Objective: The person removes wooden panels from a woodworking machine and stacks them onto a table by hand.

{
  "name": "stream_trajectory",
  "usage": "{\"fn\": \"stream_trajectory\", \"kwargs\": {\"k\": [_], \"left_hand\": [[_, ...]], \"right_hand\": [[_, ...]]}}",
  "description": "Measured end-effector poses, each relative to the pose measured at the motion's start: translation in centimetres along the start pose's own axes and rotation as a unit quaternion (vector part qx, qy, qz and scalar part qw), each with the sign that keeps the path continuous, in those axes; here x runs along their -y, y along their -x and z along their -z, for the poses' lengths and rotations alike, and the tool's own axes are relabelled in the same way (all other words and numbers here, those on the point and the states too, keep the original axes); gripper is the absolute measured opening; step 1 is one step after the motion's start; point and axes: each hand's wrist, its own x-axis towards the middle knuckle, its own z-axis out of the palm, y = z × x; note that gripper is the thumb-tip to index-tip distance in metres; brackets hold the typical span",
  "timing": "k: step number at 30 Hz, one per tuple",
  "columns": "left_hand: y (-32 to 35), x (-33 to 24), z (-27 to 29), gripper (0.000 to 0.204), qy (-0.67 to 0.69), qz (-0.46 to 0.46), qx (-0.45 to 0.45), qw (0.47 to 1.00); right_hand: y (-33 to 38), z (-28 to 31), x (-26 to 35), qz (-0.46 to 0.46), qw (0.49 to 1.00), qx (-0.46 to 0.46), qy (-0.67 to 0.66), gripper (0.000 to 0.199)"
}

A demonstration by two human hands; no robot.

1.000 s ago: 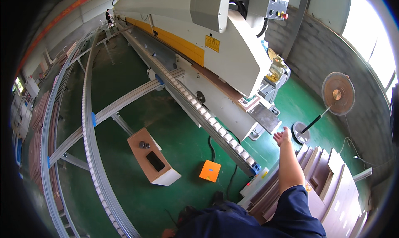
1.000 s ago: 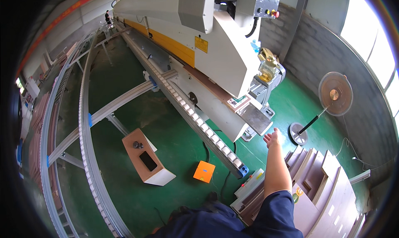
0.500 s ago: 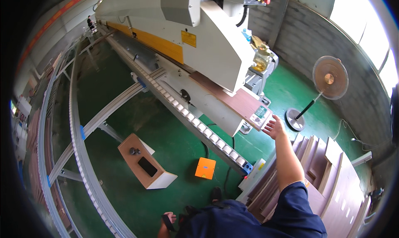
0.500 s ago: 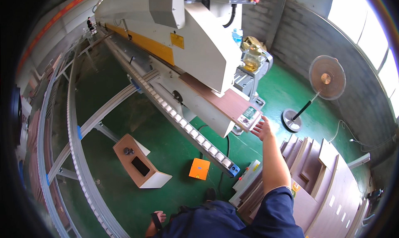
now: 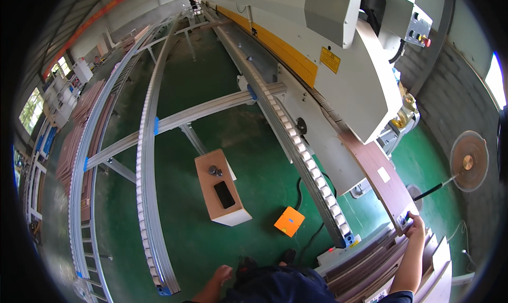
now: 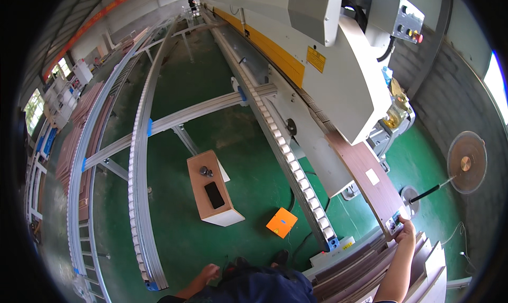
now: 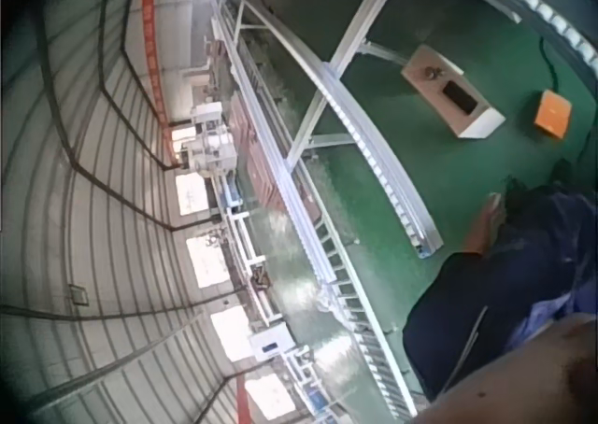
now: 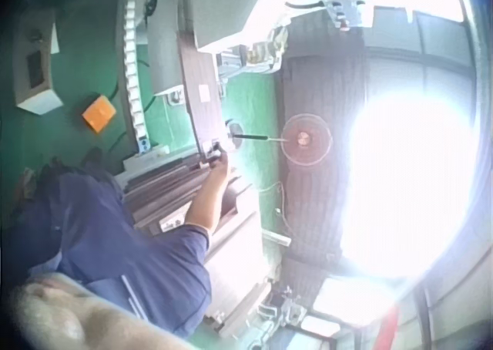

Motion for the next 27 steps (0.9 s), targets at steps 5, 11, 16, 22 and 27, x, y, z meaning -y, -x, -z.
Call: {"fn": "stream_trajectory", "kwargs": {"k": [5, 11, 16, 22, 27], "left_hand": [[-5.4, 3.2, 0.7, 0.018, 0.064, 0.018, 0.012, 0.998], [-5.4, -1.1, -1.0, 0.022, 0.148, -0.045, 0.081, 0.985], [-4.6, -5.6, -0.2, 0.019, -0.017, 0.015, 0.026, 0.999], [-6.3, -9.5, -0.6, 0.022, -0.015, 0.028, 0.112, 0.993], [-8.3, -11.2, 0.3, 0.016, -0.263, -0.01, 0.138, 0.955]], "right_hand": [[3.6, 1.7, 1.8, 0.06, 0.998, -0.013, 0.014, 0.02], [7.1, 6.6, 1.6, 0.185, 0.975, 0.091, -0.081, 0.019], [15.0, 7.6, 0.5, 0.305, 0.941, 0.112, -0.096, 0.016], [26.5, 12.2, -4.5, 0.428, 0.897, -0.034, -0.103, 0.019], [37.7, 15.7, -14.1, 0.57, 0.8, -0.144, -0.122, 0.028]]}}
